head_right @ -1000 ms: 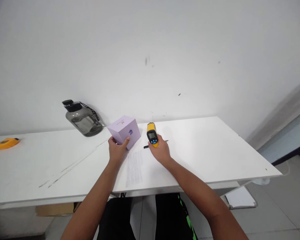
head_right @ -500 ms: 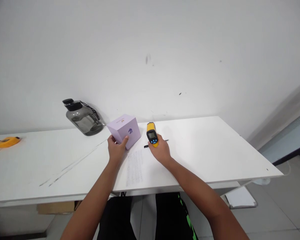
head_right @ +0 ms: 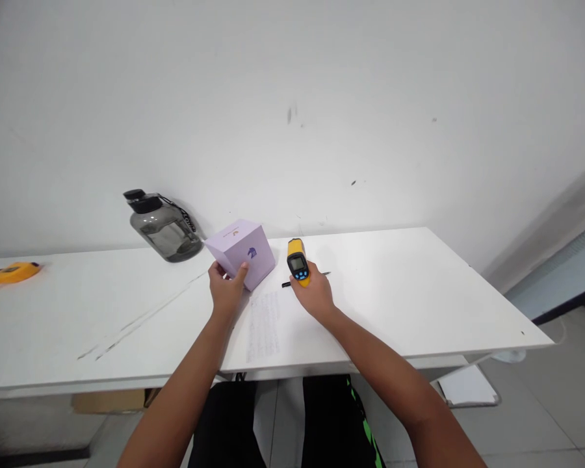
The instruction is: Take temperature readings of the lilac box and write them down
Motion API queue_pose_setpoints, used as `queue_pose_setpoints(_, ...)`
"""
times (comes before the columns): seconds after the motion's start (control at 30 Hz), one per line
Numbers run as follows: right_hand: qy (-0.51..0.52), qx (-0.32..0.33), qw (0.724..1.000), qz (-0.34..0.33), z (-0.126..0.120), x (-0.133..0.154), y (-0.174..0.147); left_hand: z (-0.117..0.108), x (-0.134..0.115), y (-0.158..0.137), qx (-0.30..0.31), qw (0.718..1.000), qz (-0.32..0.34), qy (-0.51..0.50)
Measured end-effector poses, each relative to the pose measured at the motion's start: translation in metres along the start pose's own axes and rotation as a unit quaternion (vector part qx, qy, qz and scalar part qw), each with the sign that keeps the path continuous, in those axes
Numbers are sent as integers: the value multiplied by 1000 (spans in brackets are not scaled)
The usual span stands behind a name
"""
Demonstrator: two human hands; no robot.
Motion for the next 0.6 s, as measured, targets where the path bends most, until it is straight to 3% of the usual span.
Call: queue_pose_setpoints(0.6,-3,6,1000,-1,2,-2,0,-8,-5,-3,-13,1000,-4,15)
Point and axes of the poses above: each hand's wrist, its own y-axis towards the middle knuckle, its own z-axis out of the palm, x = y × z, the point moved 10 cm from there along y, towards the middle knuckle, and after that the axes turned 10 degrees about y, right-handed, at the moved point
